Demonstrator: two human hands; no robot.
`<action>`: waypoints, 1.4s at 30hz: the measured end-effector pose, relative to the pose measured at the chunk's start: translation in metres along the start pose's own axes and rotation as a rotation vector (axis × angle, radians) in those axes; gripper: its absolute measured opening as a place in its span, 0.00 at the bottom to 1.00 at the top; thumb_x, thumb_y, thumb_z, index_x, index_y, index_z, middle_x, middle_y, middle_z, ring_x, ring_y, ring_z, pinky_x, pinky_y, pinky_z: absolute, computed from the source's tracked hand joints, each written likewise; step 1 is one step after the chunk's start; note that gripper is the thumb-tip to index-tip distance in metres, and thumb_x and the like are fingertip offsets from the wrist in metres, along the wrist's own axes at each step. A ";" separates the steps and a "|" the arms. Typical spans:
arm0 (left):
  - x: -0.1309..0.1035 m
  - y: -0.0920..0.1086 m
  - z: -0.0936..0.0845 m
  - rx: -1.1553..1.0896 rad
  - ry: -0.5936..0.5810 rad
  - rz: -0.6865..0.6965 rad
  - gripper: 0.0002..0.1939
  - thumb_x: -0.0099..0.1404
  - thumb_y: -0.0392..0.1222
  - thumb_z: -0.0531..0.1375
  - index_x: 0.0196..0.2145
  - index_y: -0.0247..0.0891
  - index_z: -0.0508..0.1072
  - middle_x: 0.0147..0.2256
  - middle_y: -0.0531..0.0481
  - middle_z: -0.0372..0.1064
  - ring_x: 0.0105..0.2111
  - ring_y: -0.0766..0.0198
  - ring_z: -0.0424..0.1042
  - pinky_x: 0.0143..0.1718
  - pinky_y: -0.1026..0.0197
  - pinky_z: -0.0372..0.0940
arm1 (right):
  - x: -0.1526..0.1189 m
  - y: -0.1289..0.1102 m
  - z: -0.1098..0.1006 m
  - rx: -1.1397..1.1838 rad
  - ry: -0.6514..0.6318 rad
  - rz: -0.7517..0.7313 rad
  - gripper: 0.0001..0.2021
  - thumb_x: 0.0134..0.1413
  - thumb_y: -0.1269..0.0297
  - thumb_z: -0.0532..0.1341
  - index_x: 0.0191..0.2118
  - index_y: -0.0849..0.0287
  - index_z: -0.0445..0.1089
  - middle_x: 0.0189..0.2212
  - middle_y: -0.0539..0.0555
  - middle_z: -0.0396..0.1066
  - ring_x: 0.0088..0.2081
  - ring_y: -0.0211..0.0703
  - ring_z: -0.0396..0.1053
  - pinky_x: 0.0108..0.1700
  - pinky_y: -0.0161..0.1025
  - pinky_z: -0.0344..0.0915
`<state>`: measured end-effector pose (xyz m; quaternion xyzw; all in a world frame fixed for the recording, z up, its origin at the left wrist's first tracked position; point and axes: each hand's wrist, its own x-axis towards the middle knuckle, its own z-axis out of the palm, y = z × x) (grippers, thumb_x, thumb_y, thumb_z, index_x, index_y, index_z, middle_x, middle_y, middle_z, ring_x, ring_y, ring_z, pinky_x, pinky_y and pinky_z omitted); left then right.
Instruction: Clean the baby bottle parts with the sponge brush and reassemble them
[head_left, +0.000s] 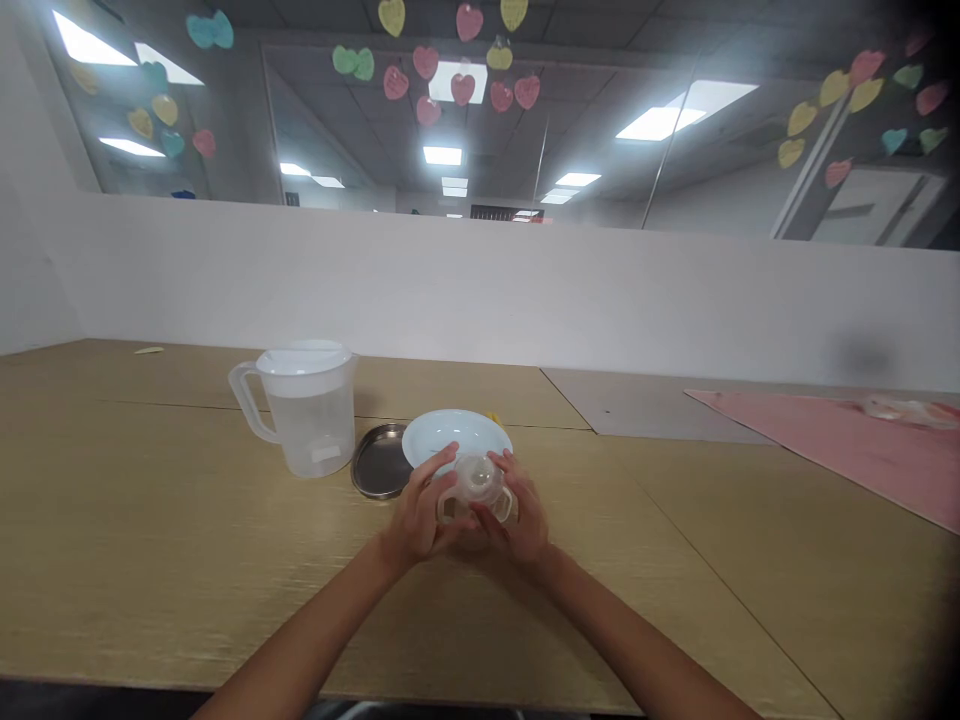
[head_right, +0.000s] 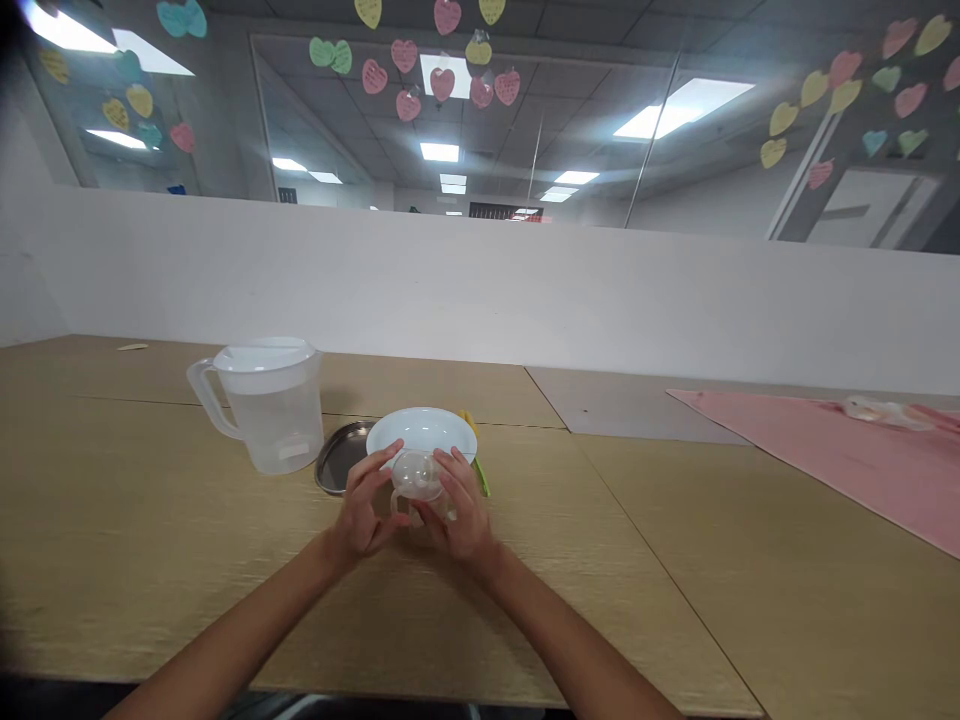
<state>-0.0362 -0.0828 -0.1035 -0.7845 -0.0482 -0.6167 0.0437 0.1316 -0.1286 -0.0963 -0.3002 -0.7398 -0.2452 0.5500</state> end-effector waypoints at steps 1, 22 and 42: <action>0.000 0.000 0.001 0.002 -0.032 -0.059 0.31 0.64 0.50 0.54 0.60 0.40 0.48 0.56 0.34 0.55 0.57 0.49 0.58 0.53 0.44 0.61 | -0.001 0.000 0.000 0.015 -0.006 0.061 0.29 0.56 0.65 0.57 0.60 0.50 0.44 0.49 0.59 0.66 0.51 0.52 0.67 0.51 0.59 0.65; -0.003 0.004 0.013 -0.161 -0.408 -0.525 0.21 0.70 0.46 0.43 0.57 0.36 0.56 0.51 0.39 0.63 0.50 0.55 0.63 0.52 0.52 0.59 | -0.010 -0.013 0.007 0.219 -0.182 0.559 0.20 0.60 0.58 0.51 0.56 0.57 0.54 0.47 0.59 0.65 0.48 0.49 0.65 0.49 0.49 0.65; -0.003 -0.001 0.011 -0.084 -0.458 -0.477 0.21 0.69 0.50 0.42 0.49 0.35 0.63 0.46 0.38 0.66 0.44 0.54 0.64 0.47 0.52 0.59 | -0.017 -0.012 0.008 -0.022 -0.221 0.382 0.23 0.60 0.62 0.48 0.59 0.59 0.48 0.49 0.61 0.64 0.52 0.52 0.62 0.56 0.58 0.54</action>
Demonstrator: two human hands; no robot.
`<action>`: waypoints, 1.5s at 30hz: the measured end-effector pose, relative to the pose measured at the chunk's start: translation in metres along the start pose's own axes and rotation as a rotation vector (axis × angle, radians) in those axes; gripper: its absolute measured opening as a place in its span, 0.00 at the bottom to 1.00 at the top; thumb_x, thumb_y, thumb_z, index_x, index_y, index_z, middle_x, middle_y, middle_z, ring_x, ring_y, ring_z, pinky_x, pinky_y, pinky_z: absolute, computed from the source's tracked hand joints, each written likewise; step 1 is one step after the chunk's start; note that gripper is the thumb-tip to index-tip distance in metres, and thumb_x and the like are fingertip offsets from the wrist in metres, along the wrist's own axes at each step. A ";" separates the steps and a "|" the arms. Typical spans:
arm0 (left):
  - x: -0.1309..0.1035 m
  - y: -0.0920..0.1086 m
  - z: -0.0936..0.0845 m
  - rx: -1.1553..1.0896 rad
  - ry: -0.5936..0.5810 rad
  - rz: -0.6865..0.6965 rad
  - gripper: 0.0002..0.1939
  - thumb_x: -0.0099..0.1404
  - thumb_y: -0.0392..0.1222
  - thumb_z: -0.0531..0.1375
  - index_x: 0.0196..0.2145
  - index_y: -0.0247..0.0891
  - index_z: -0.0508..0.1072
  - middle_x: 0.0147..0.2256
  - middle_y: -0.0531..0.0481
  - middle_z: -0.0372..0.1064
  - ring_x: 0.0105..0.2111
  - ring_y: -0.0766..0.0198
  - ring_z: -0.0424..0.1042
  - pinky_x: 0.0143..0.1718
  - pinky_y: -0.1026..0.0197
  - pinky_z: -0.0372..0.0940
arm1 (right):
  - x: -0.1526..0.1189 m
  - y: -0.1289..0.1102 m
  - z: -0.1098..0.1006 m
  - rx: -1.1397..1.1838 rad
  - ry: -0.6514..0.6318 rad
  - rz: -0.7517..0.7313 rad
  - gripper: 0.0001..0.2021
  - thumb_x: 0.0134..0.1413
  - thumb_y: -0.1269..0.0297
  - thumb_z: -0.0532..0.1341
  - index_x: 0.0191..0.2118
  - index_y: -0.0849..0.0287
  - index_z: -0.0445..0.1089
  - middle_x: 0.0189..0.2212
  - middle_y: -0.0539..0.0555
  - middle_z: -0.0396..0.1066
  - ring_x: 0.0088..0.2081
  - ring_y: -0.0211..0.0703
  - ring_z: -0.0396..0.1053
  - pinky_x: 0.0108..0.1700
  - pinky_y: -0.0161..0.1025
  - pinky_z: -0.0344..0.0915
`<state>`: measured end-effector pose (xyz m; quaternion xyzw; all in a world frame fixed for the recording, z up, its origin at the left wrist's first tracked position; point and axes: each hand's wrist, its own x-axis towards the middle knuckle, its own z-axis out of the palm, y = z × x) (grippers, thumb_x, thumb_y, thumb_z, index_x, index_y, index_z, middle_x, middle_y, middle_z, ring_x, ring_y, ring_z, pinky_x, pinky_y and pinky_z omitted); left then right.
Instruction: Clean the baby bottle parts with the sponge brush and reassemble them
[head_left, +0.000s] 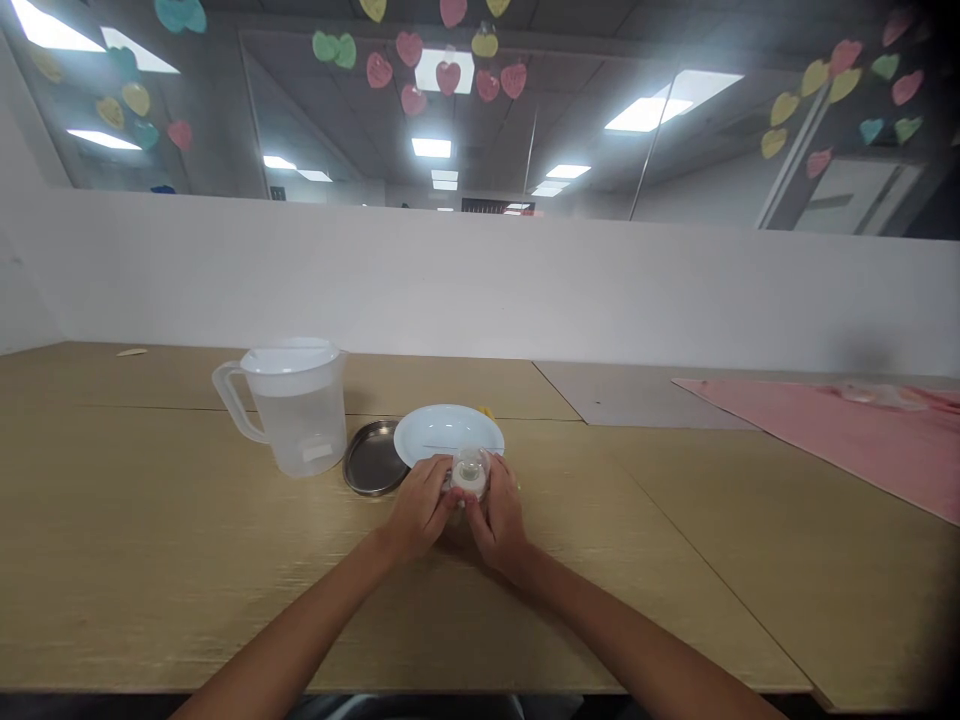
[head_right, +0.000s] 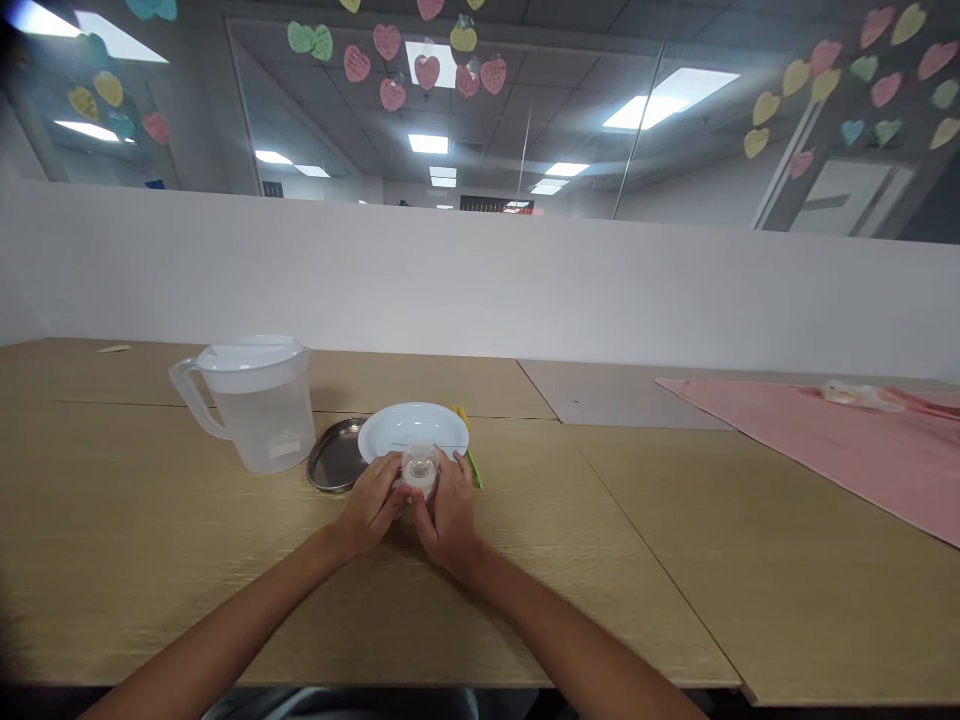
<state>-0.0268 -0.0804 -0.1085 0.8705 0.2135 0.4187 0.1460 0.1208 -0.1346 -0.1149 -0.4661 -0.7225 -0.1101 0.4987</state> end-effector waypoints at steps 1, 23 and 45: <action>0.000 0.000 0.000 0.003 0.000 -0.004 0.21 0.68 0.51 0.42 0.49 0.35 0.63 0.46 0.38 0.66 0.44 0.54 0.64 0.47 0.51 0.59 | 0.000 0.000 0.000 -0.002 0.002 -0.004 0.22 0.60 0.62 0.48 0.59 0.58 0.48 0.49 0.61 0.64 0.52 0.52 0.62 0.56 0.58 0.54; 0.001 0.002 -0.005 0.016 -0.021 0.004 0.18 0.69 0.50 0.42 0.44 0.36 0.64 0.41 0.41 0.66 0.39 0.56 0.64 0.42 0.53 0.59 | 0.002 0.000 -0.002 0.000 0.009 -0.037 0.24 0.59 0.62 0.49 0.60 0.58 0.47 0.48 0.60 0.66 0.50 0.52 0.64 0.58 0.60 0.50; 0.001 0.001 -0.007 -0.177 -0.018 -0.018 0.17 0.67 0.51 0.49 0.45 0.37 0.65 0.42 0.44 0.66 0.41 0.58 0.64 0.45 0.56 0.58 | 0.002 -0.002 -0.004 0.040 -0.003 0.028 0.22 0.59 0.60 0.49 0.58 0.59 0.51 0.47 0.59 0.67 0.50 0.51 0.64 0.59 0.58 0.48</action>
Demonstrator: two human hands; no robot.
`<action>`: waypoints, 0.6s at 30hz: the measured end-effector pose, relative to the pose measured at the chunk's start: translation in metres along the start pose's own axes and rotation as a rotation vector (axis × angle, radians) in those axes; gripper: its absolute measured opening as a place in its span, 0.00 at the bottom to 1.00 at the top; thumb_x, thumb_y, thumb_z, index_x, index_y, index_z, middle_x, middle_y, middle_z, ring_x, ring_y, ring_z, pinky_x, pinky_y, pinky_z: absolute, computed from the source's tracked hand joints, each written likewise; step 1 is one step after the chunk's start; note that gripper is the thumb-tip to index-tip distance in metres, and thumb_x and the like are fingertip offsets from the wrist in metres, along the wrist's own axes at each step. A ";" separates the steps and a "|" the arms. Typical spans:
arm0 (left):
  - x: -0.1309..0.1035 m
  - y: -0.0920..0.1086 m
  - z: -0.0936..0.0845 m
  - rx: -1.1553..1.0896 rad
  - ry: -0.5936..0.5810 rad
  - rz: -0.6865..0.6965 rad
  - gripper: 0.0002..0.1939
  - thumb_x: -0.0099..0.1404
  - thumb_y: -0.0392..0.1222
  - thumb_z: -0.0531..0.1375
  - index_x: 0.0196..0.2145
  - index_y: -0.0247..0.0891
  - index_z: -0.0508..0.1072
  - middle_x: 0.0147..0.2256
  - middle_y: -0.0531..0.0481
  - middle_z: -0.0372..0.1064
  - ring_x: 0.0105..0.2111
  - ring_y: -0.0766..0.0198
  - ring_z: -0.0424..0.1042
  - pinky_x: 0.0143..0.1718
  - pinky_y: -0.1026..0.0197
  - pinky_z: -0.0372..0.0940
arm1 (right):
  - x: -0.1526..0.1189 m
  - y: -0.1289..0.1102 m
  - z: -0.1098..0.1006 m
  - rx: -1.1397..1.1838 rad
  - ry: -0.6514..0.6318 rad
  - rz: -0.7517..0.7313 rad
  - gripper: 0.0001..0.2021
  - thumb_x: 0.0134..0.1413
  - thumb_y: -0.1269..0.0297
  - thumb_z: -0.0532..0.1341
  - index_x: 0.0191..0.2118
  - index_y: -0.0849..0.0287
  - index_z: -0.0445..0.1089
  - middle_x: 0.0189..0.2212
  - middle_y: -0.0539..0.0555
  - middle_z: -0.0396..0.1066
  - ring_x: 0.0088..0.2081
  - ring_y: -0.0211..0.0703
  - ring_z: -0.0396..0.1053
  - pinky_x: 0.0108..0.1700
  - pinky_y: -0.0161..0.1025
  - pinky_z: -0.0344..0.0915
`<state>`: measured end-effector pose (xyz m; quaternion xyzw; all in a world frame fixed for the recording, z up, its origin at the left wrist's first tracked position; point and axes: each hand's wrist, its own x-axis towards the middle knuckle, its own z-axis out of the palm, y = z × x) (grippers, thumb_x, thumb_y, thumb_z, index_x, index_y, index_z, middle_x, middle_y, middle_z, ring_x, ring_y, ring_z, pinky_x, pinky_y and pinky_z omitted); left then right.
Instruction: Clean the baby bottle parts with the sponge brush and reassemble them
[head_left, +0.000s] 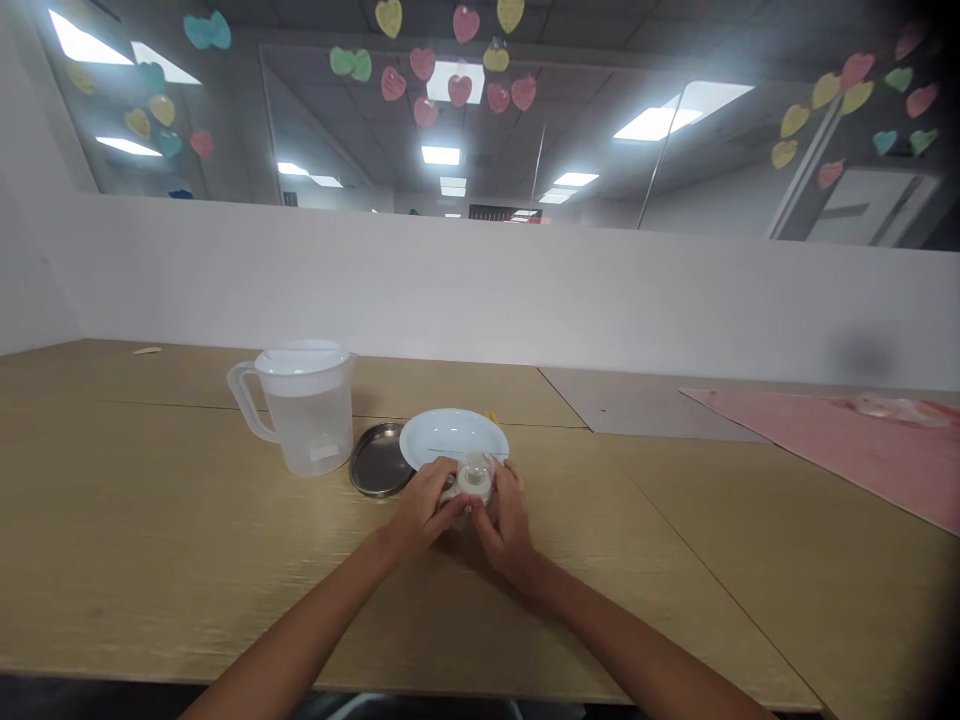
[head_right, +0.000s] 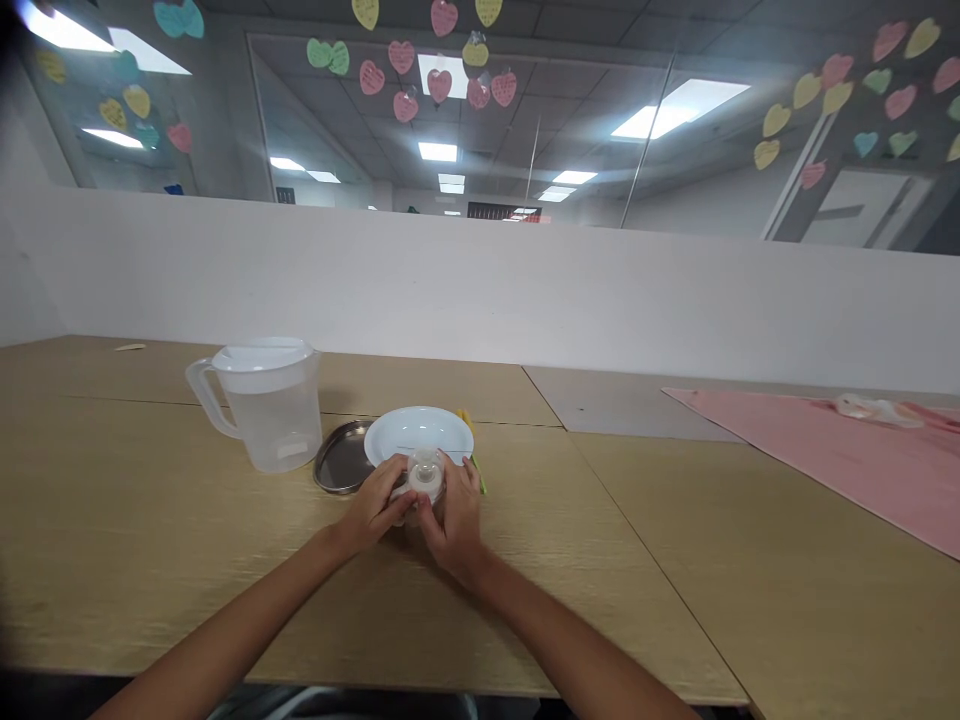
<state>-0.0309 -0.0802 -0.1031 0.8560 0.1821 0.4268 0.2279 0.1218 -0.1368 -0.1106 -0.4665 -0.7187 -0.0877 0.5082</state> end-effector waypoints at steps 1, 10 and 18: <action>0.001 0.000 -0.001 -0.022 -0.009 0.004 0.18 0.66 0.52 0.50 0.45 0.37 0.65 0.42 0.44 0.66 0.42 0.58 0.64 0.45 0.56 0.58 | 0.000 0.000 -0.001 -0.005 -0.014 -0.001 0.22 0.59 0.60 0.48 0.58 0.59 0.51 0.47 0.60 0.67 0.50 0.51 0.64 0.59 0.58 0.48; 0.001 0.002 -0.003 -0.057 -0.015 -0.015 0.19 0.65 0.54 0.51 0.44 0.37 0.66 0.44 0.42 0.65 0.44 0.56 0.63 0.48 0.54 0.58 | 0.002 -0.001 -0.002 -0.006 -0.042 -0.020 0.21 0.58 0.62 0.49 0.57 0.60 0.52 0.44 0.59 0.66 0.48 0.50 0.64 0.59 0.59 0.46; -0.002 -0.002 0.002 0.026 0.026 -0.029 0.21 0.65 0.53 0.51 0.49 0.36 0.63 0.44 0.42 0.66 0.43 0.55 0.64 0.46 0.53 0.59 | 0.007 0.004 -0.001 0.034 0.001 -0.053 0.24 0.55 0.57 0.50 0.56 0.59 0.54 0.46 0.59 0.65 0.48 0.53 0.62 0.57 0.60 0.48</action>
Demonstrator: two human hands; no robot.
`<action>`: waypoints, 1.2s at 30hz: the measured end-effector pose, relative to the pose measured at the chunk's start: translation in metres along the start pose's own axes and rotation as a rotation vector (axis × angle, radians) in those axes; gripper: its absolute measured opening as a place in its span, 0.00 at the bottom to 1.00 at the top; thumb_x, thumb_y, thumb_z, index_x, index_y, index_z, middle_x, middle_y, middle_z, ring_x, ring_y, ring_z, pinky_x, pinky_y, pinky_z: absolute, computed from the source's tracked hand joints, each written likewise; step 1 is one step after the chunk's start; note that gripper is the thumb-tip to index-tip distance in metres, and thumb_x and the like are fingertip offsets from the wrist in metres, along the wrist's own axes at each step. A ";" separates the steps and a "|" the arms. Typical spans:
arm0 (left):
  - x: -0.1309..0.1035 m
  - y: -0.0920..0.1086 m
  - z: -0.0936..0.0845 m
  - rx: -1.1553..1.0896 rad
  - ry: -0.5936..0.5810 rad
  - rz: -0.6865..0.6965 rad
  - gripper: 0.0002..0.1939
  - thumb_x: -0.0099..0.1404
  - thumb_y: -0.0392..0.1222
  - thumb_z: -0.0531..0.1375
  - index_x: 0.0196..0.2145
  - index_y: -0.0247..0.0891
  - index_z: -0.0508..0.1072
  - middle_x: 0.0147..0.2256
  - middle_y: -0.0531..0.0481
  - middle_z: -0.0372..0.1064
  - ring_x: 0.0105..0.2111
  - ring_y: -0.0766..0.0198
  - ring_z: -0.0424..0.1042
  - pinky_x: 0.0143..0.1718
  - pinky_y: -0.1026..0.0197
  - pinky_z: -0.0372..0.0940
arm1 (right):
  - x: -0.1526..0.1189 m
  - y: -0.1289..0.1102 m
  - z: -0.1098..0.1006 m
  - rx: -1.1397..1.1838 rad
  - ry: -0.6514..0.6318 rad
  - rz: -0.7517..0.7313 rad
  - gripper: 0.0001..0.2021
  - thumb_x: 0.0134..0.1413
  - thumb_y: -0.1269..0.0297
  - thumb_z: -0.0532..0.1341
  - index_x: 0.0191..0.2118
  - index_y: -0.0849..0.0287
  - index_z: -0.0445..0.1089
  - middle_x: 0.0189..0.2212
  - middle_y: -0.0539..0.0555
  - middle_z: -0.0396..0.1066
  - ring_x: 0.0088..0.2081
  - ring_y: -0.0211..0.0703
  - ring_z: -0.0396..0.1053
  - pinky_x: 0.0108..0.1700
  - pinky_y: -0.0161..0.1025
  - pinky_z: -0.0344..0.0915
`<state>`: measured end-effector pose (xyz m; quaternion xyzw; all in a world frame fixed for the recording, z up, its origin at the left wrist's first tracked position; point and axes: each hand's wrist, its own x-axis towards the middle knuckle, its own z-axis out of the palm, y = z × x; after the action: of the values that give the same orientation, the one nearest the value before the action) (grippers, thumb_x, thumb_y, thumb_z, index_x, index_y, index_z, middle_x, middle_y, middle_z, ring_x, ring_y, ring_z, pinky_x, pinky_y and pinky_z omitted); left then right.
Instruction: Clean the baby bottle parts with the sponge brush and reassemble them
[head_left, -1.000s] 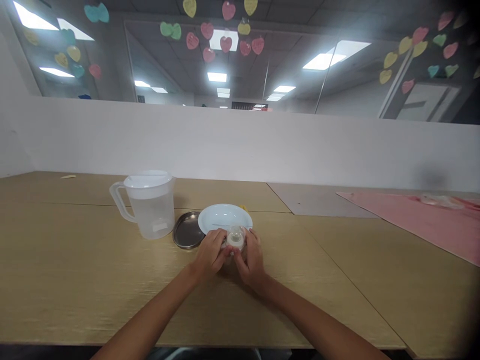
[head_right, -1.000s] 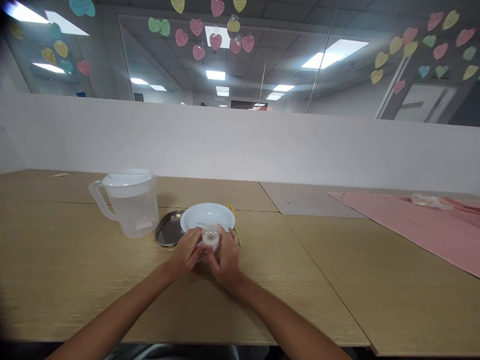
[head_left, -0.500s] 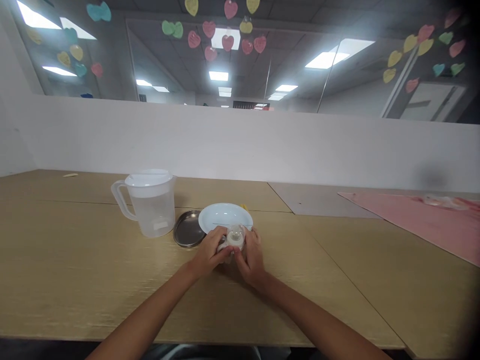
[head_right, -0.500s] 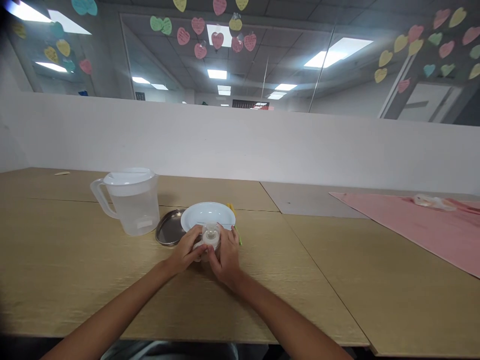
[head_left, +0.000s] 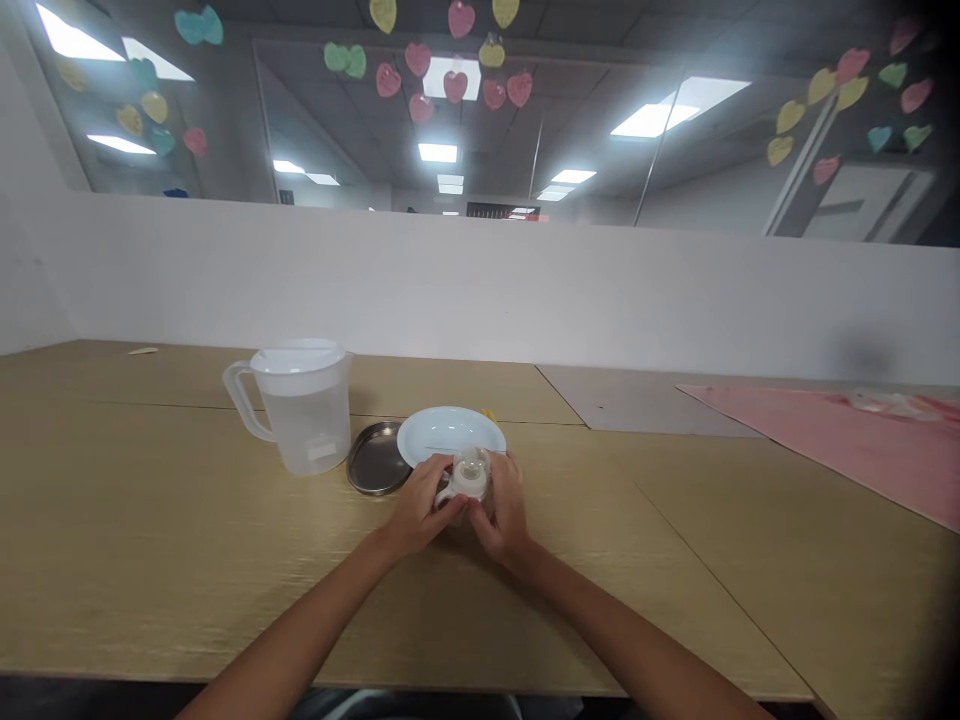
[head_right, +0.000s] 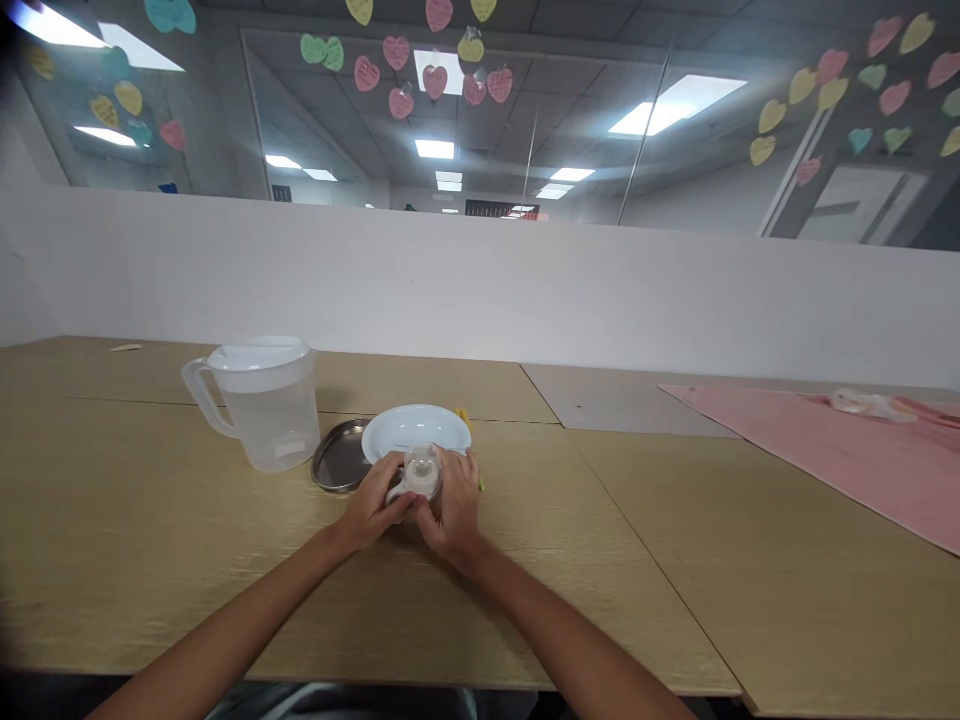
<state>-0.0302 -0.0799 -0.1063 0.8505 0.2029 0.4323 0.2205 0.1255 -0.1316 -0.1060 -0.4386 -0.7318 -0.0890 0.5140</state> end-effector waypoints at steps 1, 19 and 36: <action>0.000 -0.001 0.000 0.004 -0.004 0.005 0.21 0.64 0.53 0.52 0.49 0.36 0.63 0.44 0.42 0.66 0.43 0.55 0.65 0.46 0.53 0.59 | -0.001 0.001 0.000 0.007 0.007 0.000 0.24 0.55 0.58 0.50 0.57 0.59 0.53 0.46 0.59 0.65 0.49 0.53 0.62 0.57 0.60 0.48; 0.001 -0.003 0.010 0.153 0.038 0.038 0.24 0.53 0.47 0.63 0.47 0.38 0.66 0.42 0.44 0.68 0.43 0.54 0.66 0.45 0.51 0.62 | 0.001 0.001 0.001 0.019 0.065 0.137 0.19 0.59 0.53 0.53 0.53 0.55 0.61 0.43 0.56 0.70 0.48 0.49 0.66 0.56 0.52 0.57; 0.002 -0.007 0.009 0.276 0.012 0.049 0.24 0.52 0.52 0.62 0.43 0.36 0.67 0.36 0.45 0.67 0.37 0.55 0.65 0.39 0.52 0.61 | 0.004 -0.002 -0.007 0.049 0.138 0.145 0.24 0.59 0.54 0.54 0.58 0.55 0.55 0.51 0.59 0.65 0.53 0.51 0.62 0.54 0.52 0.59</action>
<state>-0.0229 -0.0749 -0.1135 0.8748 0.2408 0.4108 0.0896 0.1284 -0.1350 -0.0983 -0.4706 -0.6627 -0.0635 0.5790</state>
